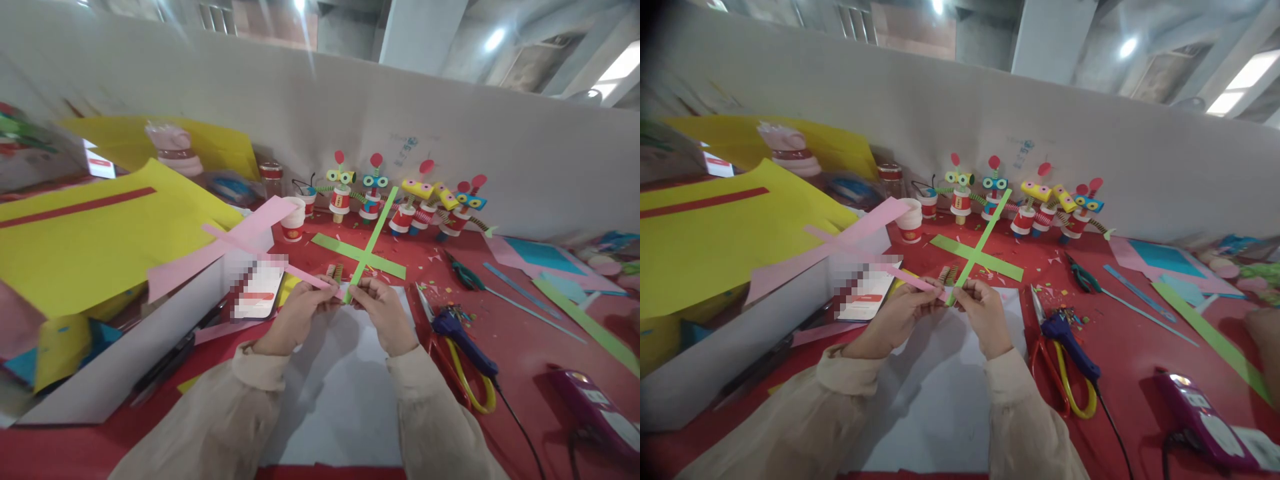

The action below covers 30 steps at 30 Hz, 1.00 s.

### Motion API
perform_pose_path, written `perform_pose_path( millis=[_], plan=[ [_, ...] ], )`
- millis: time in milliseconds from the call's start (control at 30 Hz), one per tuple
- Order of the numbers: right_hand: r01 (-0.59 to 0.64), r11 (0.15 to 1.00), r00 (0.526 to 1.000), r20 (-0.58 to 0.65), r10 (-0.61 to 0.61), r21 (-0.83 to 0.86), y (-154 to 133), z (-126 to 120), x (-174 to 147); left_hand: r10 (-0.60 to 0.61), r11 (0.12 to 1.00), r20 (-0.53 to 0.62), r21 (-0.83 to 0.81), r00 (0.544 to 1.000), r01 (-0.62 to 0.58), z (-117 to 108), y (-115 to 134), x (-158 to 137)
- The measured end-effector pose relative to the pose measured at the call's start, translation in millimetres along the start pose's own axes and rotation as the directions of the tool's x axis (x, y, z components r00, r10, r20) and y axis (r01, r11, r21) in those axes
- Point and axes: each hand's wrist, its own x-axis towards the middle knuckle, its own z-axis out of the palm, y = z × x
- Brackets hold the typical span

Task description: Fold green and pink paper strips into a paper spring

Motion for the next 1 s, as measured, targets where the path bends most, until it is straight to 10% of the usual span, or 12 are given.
perform_pose_path(
  millis=[1000],
  plan=[
    [0.014, 1.0, 1.0, 0.002, -0.014, -0.019, 2.1, 0.1, -0.9, 0.002, 0.99, 0.043, 0.142, 0.999, -0.008, 4.8, 2.4, -3.4]
  ],
)
